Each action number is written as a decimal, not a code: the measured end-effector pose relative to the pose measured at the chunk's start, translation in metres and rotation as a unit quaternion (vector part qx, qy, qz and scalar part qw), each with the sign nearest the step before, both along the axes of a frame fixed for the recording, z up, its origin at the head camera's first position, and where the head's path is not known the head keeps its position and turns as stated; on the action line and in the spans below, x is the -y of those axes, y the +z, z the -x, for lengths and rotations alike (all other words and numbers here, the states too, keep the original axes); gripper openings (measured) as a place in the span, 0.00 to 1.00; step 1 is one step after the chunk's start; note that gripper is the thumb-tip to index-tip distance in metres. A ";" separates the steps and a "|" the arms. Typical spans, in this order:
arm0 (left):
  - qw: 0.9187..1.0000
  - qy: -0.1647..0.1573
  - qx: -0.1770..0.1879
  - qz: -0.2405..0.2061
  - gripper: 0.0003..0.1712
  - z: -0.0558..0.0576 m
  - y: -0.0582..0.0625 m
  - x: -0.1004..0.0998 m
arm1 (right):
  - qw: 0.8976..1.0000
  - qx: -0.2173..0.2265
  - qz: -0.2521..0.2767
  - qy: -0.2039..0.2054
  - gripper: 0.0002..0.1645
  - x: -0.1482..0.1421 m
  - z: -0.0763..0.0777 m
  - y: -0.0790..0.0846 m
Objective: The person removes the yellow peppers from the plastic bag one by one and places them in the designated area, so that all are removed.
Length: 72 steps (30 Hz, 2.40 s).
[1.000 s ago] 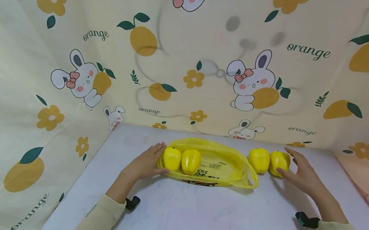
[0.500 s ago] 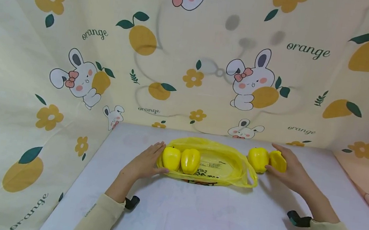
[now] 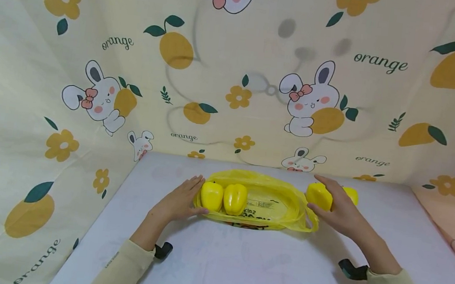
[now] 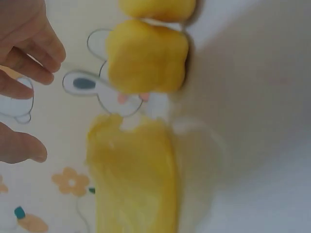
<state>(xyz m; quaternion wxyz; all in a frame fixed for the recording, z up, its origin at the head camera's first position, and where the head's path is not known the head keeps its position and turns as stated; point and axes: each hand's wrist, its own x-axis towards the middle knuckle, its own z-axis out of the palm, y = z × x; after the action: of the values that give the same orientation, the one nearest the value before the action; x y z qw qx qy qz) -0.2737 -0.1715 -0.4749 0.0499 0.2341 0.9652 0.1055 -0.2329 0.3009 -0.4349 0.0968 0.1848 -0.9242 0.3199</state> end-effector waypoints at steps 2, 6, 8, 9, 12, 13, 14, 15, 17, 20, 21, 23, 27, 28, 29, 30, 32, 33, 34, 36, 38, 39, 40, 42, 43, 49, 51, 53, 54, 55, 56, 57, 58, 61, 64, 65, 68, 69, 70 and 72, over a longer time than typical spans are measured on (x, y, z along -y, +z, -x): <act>1.000 0.001 0.000 -0.004 0.61 0.000 0.000 0.000 | 1.000 -0.004 0.002 0.004 0.52 0.006 0.000 0.000; 1.000 0.004 0.005 -0.004 0.61 -0.002 0.001 -0.001 | 1.000 -0.019 0.004 0.017 0.52 0.017 -0.001 -0.002; 1.000 0.005 0.007 -0.005 0.61 -0.003 0.001 -0.001 | 0.999 -0.023 0.007 0.024 0.51 0.022 -0.001 -0.004; 1.000 0.006 0.008 -0.005 0.61 -0.003 0.002 -0.002 | 0.999 -0.025 0.008 0.027 0.51 0.025 -0.001 -0.005; 1.000 0.007 0.009 -0.005 0.61 -0.003 0.002 -0.002 | 0.999 -0.028 0.009 0.033 0.51 0.033 0.000 -0.008; 1.000 0.007 0.008 -0.005 0.61 -0.003 0.001 -0.002 | 0.999 -0.028 0.007 0.033 0.51 0.036 0.000 -0.008; 1.000 0.007 0.007 -0.003 0.61 -0.003 0.001 -0.002 | 0.999 -0.027 0.007 0.034 0.51 0.039 0.000 -0.009; 1.000 0.008 0.007 0.000 0.61 -0.003 0.001 -0.002 | 0.999 -0.024 0.007 0.034 0.51 0.042 0.000 -0.009; 1.000 0.012 0.008 0.004 0.61 -0.002 0.000 -0.002 | 0.999 -0.016 0.008 0.034 0.51 0.047 0.000 -0.010; 1.000 0.017 0.010 0.005 0.62 -0.002 0.000 -0.002 | 0.999 -0.010 0.009 0.035 0.51 0.056 0.000 -0.012; 1.000 0.019 0.012 0.005 0.62 -0.002 0.000 -0.003 | 0.999 -0.010 0.011 0.038 0.50 0.058 0.000 -0.014; 1.000 0.019 0.013 0.005 0.62 -0.002 0.001 -0.003 | 0.999 -0.012 0.012 0.045 0.50 0.064 0.001 -0.016; 1.000 0.016 0.014 0.003 0.62 -0.002 0.002 -0.003 | 0.998 -0.018 0.016 0.060 0.50 0.076 0.003 -0.022; 1.000 0.016 0.014 0.002 0.62 -0.002 0.002 -0.003 | 0.998 -0.018 0.014 0.060 0.50 0.079 0.003 -0.023; 1.000 0.014 0.013 0.001 0.62 -0.002 0.002 -0.003 | 0.998 -0.018 0.016 0.061 0.50 0.081 0.004 -0.024; 1.000 0.012 0.010 -0.001 0.62 -0.002 0.002 -0.003 | 0.998 -0.018 0.017 0.062 0.50 0.084 0.004 -0.025; 1.000 0.010 0.009 0.001 0.62 -0.003 0.003 -0.003 | 0.998 -0.017 0.018 0.063 0.51 0.089 0.005 -0.026; 1.000 0.009 0.008 0.001 0.62 -0.003 0.003 -0.003 | 0.998 -0.018 0.019 0.064 0.50 0.092 0.006 -0.027; 1.000 0.009 0.006 0.001 0.62 -0.003 0.003 -0.003 | 0.998 -0.016 0.018 0.065 0.50 0.095 0.006 -0.027; 1.000 0.008 0.005 -0.001 0.62 -0.004 0.003 -0.003 | 0.998 -0.015 0.016 0.065 0.50 0.100 0.006 -0.029; 1.000 0.008 0.004 0.000 0.61 -0.004 0.004 -0.003 | 0.997 -0.016 0.013 0.068 0.50 0.105 0.007 -0.030; 1.000 0.008 0.004 0.001 0.61 -0.004 0.004 -0.003 | 0.997 -0.015 0.015 0.069 0.51 0.108 0.007 -0.031; 1.000 0.007 0.003 0.001 0.61 -0.004 0.004 -0.003 | 0.997 -0.013 0.014 0.070 0.50 0.111 0.007 -0.032; 1.000 0.005 0.003 0.003 0.61 -0.003 0.005 -0.003 | 0.997 -0.013 0.016 0.073 0.50 0.115 0.008 -0.034; 1.000 0.004 0.003 0.003 0.61 -0.003 0.005 -0.003 | 0.997 -0.011 0.015 0.073 0.50 0.118 0.009 -0.034; 1.000 0.000 0.000 0.004 0.62 -0.001 0.003 -0.002 | 0.997 0.007 0.013 0.071 0.49 0.132 0.012 -0.036; 1.000 0.000 0.000 0.004 0.62 -0.001 0.001 -0.002 | 0.997 0.016 0.015 0.072 0.49 0.137 0.012 -0.037; 1.000 0.001 0.000 0.004 0.62 0.000 0.001 -0.002 | 0.997 0.027 0.014 0.073 0.49 0.140 0.013 -0.037; 1.000 0.000 0.000 0.003 0.62 0.000 0.001 -0.002 | 0.997 0.032 0.014 0.074 0.49 0.142 0.014 -0.038; 1.000 0.000 0.001 0.003 0.62 0.000 0.001 -0.002 | 0.996 0.039 0.014 0.073 0.49 0.144 0.014 -0.038; 1.000 0.000 0.001 0.005 0.62 0.000 0.000 -0.002 | 0.996 0.047 0.016 0.072 0.50 0.145 0.015 -0.038; 1.000 0.000 0.001 0.004 0.62 0.000 0.000 -0.002 | 0.996 0.051 0.015 0.072 0.50 0.147 0.015 -0.038; 1.000 0.001 0.001 0.002 0.62 0.000 0.000 -0.002 | 0.996 0.051 0.014 0.073 0.50 0.148 0.016 -0.039; 1.000 0.005 0.005 0.005 0.62 0.000 0.001 -0.002 | 0.996 0.056 0.016 0.074 0.50 0.153 0.018 -0.039; 1.000 0.007 0.007 0.005 0.62 -0.001 0.002 -0.002 | 0.995 0.062 0.017 0.073 0.51 0.157 0.019 -0.040; 1.000 0.008 0.008 0.007 0.62 -0.001 0.002 -0.002 | 0.995 0.069 0.019 0.071 0.51 0.158 0.020 -0.040; 1.000 0.006 0.008 0.005 0.62 -0.001 0.002 -0.002 | 0.994 0.082 0.020 0.063 0.53 0.163 0.021 -0.040; 1.000 0.005 0.007 0.003 0.62 -0.001 0.002 -0.002 | 0.994 0.086 0.019 0.061 0.53 0.164 0.022 -0.040; 1.000 0.004 0.007 0.004 0.62 -0.002 0.002 -0.002 | 0.994 0.089 0.019 0.059 0.53 0.166 0.022 -0.040; 1.000 0.001 0.006 0.003 0.62 -0.002 0.002 -0.002 | 0.994 0.095 0.018 0.056 0.53 0.168 0.024 -0.041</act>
<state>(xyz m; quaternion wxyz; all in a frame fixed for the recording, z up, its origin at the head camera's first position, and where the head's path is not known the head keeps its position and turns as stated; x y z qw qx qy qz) -0.2716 -0.1699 -0.4726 0.0563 0.2323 0.9654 0.1039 -0.2565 0.1328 -0.4761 -0.0062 0.2034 -0.9116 0.3571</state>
